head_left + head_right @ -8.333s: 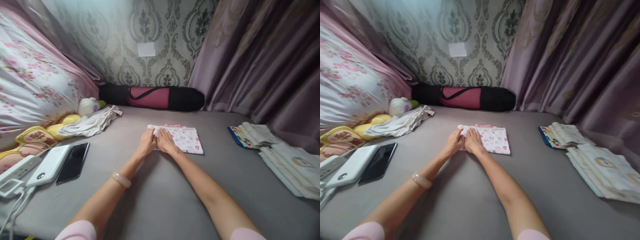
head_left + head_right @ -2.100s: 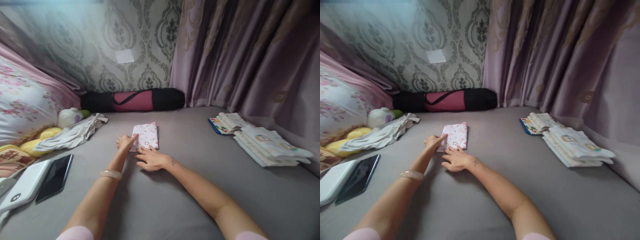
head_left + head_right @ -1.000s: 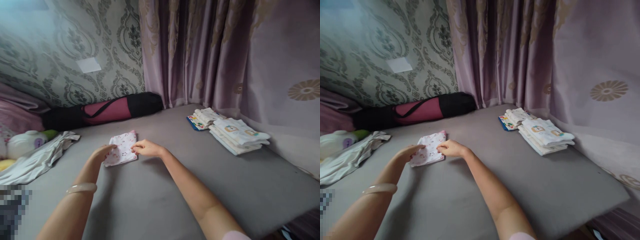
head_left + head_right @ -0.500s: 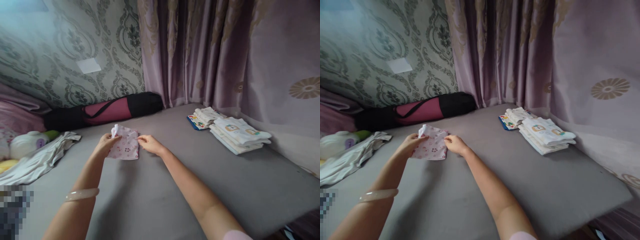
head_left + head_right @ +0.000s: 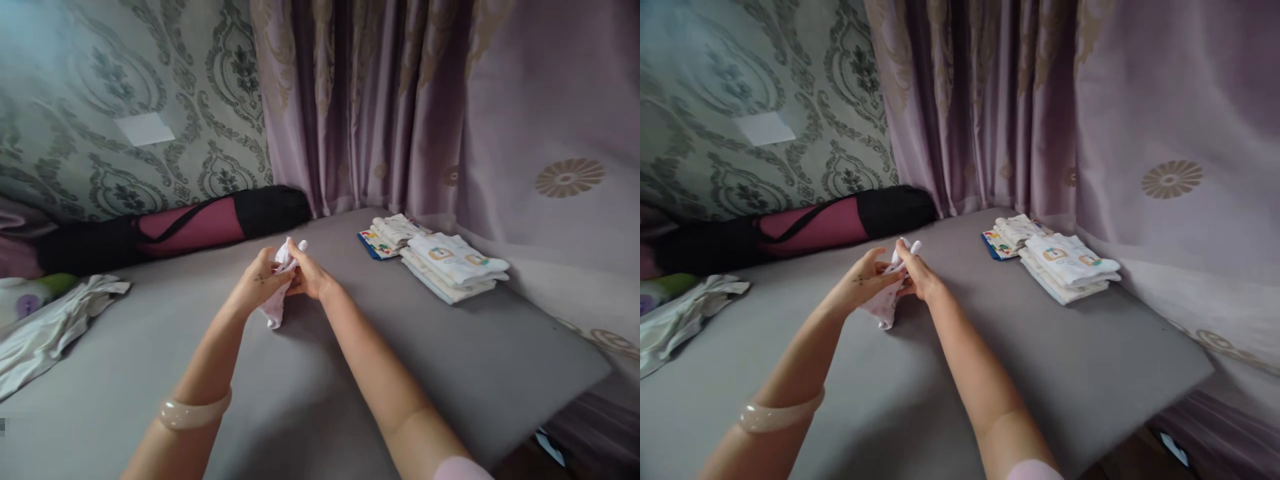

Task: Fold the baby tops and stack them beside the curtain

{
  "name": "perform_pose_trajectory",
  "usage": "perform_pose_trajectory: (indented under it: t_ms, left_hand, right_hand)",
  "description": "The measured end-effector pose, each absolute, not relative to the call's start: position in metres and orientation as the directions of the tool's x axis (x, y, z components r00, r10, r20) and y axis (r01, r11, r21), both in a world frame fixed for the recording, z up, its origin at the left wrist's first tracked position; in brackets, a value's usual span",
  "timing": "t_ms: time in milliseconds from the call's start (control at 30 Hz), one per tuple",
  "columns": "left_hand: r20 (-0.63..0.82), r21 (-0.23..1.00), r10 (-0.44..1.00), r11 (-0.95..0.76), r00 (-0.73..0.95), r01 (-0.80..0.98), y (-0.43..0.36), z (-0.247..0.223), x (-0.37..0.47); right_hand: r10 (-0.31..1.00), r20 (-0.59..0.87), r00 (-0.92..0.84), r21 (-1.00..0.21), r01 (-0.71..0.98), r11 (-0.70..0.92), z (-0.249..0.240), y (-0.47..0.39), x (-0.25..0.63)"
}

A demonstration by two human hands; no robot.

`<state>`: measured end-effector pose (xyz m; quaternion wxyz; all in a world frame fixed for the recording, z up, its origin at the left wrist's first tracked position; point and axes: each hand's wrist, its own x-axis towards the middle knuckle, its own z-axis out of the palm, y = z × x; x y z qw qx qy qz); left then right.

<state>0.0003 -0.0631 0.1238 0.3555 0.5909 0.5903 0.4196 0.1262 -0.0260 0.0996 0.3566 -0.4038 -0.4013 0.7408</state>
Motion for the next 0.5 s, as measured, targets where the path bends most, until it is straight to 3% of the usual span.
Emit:
perform_pose_trajectory:
  t_ms: [167, 233, 333, 400, 500]
  left_hand:
    - [-0.004, 0.978, 0.993, -0.02, 0.119, 0.207, -0.071, 0.13, 0.029]
    - [0.009, 0.996, 1.0, -0.011, 0.024, 0.085, -0.071, 0.125, 0.04]
    - [0.042, 0.999, 0.96, -0.045, -0.277, -0.003, -0.066, 0.1, 0.047]
    - [0.065, 0.998, 0.898, -0.067, -0.435, 0.011, -0.061, 0.074, 0.044]
    - [0.101, 0.99, 0.862, -0.039, -0.497, 0.134, -0.056, 0.033, 0.03]
  right_hand:
    - [0.899, -0.241, -0.366, -0.85, -0.367, -0.377, 0.096, -0.019, 0.144]
    - [0.91, -0.256, -0.327, -0.835, -0.4, -0.379, 0.095, -0.017, 0.153]
    - [0.922, -0.318, -0.22, -0.818, -0.428, -0.385, 0.092, -0.012, 0.168]
    - [0.928, -0.353, -0.123, -0.814, -0.448, -0.369, 0.091, -0.008, 0.179]
    - [0.938, -0.346, 0.038, -0.828, -0.483, -0.286, 0.091, -0.003, 0.198]
